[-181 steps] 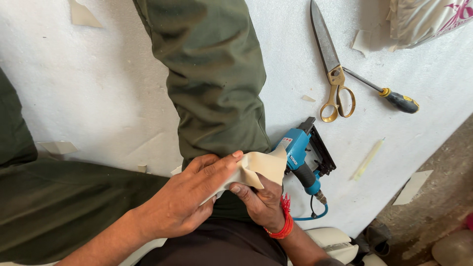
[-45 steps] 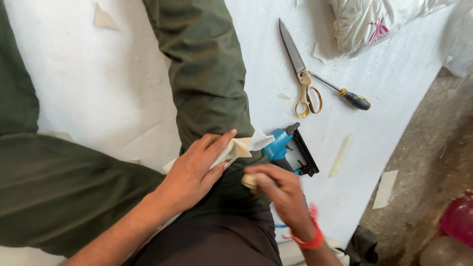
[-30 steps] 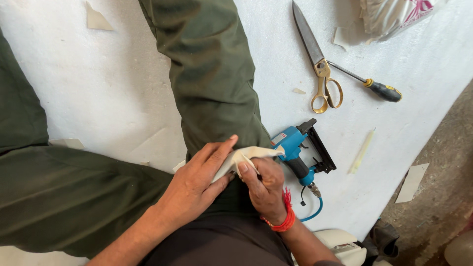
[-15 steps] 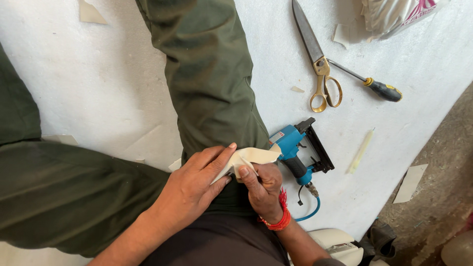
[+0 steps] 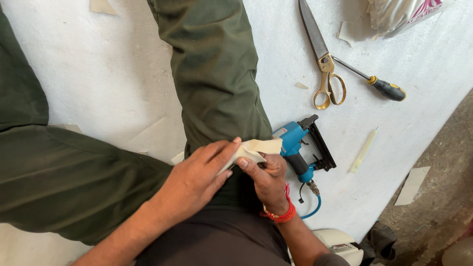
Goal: The person sits on the floor with a long wooden frame strip across their lap and wraps white fabric over its edge. They press and tuck the fabric along the frame, use a screwdriver to push the fabric edge into the seam, and use a pneumatic staple gun to fasten the fabric to the frame.
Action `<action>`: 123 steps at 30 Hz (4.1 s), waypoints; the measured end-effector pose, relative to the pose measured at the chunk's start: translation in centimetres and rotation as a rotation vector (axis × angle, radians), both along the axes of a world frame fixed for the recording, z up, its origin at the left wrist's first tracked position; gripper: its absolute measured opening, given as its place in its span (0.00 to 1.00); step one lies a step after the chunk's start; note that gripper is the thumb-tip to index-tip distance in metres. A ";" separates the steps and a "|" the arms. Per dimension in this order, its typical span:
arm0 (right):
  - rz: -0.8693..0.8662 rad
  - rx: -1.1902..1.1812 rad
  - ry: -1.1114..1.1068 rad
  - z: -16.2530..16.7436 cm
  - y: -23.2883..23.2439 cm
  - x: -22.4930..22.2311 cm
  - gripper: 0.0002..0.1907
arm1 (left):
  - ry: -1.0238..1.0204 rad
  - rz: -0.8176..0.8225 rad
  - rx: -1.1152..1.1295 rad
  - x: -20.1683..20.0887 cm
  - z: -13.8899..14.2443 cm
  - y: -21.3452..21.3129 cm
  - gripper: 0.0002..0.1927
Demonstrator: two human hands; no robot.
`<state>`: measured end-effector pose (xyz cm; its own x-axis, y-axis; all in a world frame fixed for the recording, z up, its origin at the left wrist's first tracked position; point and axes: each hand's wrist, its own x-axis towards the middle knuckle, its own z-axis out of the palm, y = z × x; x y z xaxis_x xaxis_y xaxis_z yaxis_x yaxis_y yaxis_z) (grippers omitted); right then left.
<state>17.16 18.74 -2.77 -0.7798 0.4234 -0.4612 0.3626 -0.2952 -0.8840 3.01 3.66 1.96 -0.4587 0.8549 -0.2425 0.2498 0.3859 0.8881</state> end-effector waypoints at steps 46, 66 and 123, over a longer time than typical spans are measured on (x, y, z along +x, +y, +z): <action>0.044 0.682 0.136 1.9 -0.4 -2.4 0.17 | -0.353 -0.223 0.129 -8.1 -1.8 4.3 0.12; 0.017 0.534 0.056 2.0 -0.7 -2.8 0.16 | -0.496 0.035 0.289 -6.0 -4.1 2.6 0.10; 0.070 0.418 -0.114 4.0 1.5 -1.9 0.08 | -0.200 -0.325 0.042 -7.7 0.9 6.4 0.19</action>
<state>15.27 20.24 1.20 -0.7673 0.5399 -0.3461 0.4708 0.1078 -0.8756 -4.65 10.09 2.87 -0.1096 0.9589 -0.2616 0.1735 0.2776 0.9449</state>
